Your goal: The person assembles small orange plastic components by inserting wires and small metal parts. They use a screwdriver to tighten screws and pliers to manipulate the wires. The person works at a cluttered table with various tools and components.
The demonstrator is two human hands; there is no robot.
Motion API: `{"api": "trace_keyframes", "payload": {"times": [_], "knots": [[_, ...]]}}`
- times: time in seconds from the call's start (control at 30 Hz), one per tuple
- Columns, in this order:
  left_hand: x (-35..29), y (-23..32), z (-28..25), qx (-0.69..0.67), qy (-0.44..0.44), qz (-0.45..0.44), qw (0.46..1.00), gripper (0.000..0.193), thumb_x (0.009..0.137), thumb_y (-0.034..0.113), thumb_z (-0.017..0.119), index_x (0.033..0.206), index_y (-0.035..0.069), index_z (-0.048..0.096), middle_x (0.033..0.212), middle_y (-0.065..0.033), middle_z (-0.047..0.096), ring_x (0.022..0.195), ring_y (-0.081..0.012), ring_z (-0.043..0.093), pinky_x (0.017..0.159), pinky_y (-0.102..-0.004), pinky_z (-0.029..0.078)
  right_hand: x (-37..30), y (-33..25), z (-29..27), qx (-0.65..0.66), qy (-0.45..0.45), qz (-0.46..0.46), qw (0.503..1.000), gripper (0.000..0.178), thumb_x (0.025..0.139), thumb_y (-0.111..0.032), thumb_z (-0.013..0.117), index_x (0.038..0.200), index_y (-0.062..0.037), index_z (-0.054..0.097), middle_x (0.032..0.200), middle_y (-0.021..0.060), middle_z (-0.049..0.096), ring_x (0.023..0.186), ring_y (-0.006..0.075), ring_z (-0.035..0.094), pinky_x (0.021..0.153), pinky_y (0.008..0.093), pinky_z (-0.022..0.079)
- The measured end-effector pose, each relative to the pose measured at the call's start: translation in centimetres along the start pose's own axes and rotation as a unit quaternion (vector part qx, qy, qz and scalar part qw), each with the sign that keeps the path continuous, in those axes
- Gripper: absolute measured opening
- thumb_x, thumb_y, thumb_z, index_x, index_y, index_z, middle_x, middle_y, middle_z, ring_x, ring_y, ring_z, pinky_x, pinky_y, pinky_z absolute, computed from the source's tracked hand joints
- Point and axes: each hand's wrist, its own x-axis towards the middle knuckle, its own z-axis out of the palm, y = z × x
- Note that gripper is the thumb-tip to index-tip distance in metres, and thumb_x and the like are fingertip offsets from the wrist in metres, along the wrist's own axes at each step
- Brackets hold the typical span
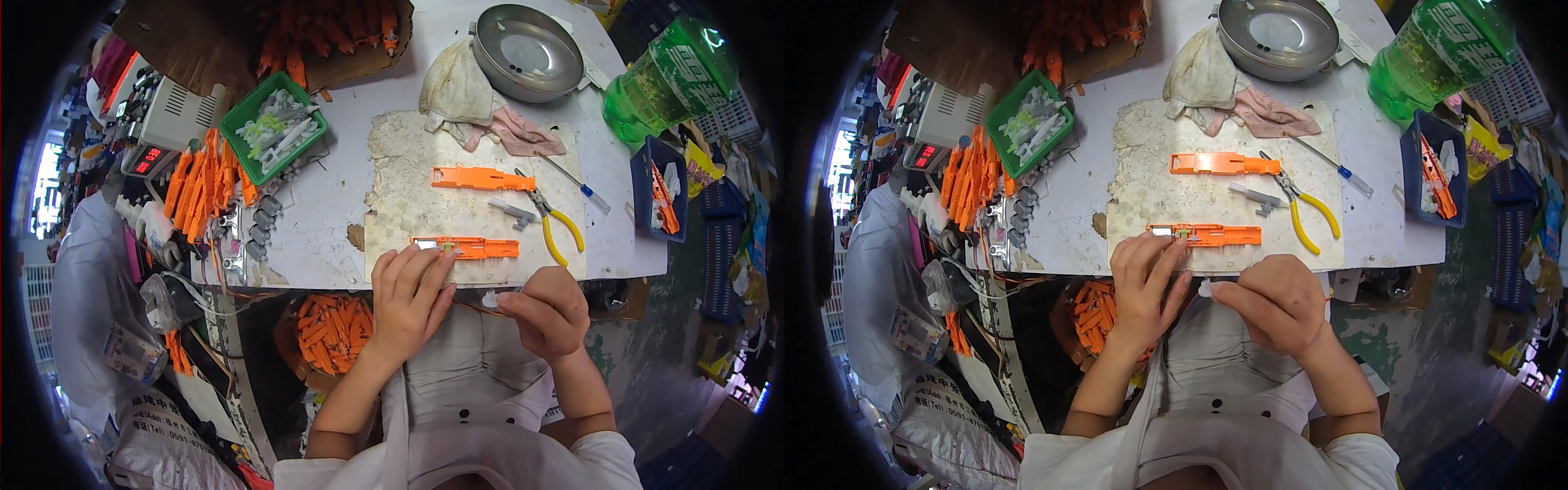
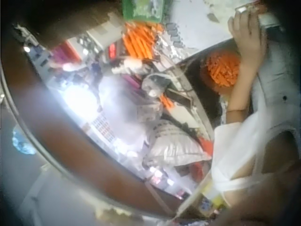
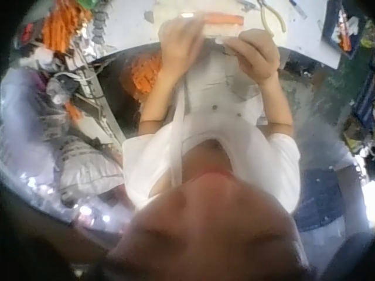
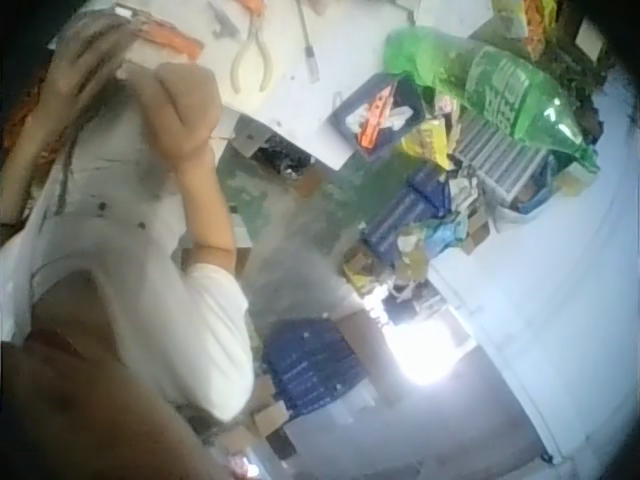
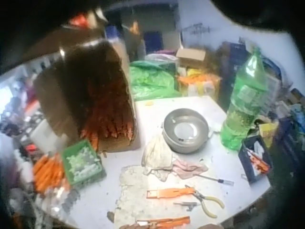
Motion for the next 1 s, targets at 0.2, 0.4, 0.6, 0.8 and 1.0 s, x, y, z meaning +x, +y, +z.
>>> {"api": "trace_keyframes", "payload": {"times": [0.2,0.4,0.6,0.8,1.0], "knots": [[2.0,1.8,-3.4,-0.233,-0.017,-0.078,0.969,0.020,0.071,0.016,0.077,0.090,0.011,0.071,0.111,-0.0049,0.057,0.120,-0.0309,0.040,0.100,-0.0425,0.032,-0.3,-0.4,-0.2,0.022,-0.014,-0.020,0.999,0.034,0.061,-0.003,0.068,0.094,-0.0090,0.072,0.081,0.0003,0.054,0.068,0.0165,0.055,0.057,0.0281,0.045],[3.1,1.9,-4.4,-0.365,-0.099,-0.103,0.920,0.015,0.071,0.014,0.077,0.084,0.010,0.071,0.107,-0.0037,0.058,0.119,-0.0296,0.041,0.101,-0.0411,0.031,0.2,-0.9,-0.7,0.011,-0.043,-0.058,0.997,0.032,0.062,-0.006,0.067,0.094,-0.0081,0.071,0.085,0.0008,0.056,0.073,0.0158,0.055,0.060,0.0282,0.047],[3.6,2.0,-4.7,-0.389,-0.141,-0.134,0.900,0.012,0.071,0.010,0.075,0.081,0.008,0.069,0.100,-0.0036,0.059,0.116,-0.0258,0.044,0.100,-0.0395,0.032,0.0,-1.0,-0.9,-0.004,-0.058,-0.091,0.994,0.028,0.063,-0.008,0.068,0.091,-0.0062,0.070,0.088,0.0019,0.057,0.076,0.0161,0.055,0.065,0.0294,0.049],[2.4,1.6,-4.6,-0.452,-0.112,-0.173,0.868,0.009,0.075,0.006,0.072,0.083,0.004,0.067,0.089,-0.0057,0.062,0.104,-0.0245,0.053,0.095,-0.0379,0.038,0.1,-1.1,-0.6,0.028,-0.066,-0.073,0.995,0.028,0.064,-0.007,0.067,0.092,-0.0059,0.069,0.088,0.0025,0.057,0.074,0.0174,0.054,0.064,0.0304,0.049],[-1.2,-1.8,-7.2,-0.538,-0.135,-0.268,0.788,0.004,0.081,0.004,0.065,0.082,0.000,0.064,0.085,-0.0071,0.062,0.091,-0.0218,0.058,0.085,-0.0347,0.043,-0.4,0.0,-0.3,0.035,-0.060,-0.004,0.998,0.025,0.066,-0.005,0.070,0.091,-0.0059,0.068,0.086,0.0044,0.057,0.073,0.0211,0.056,0.062,0.0332,0.047]]}}
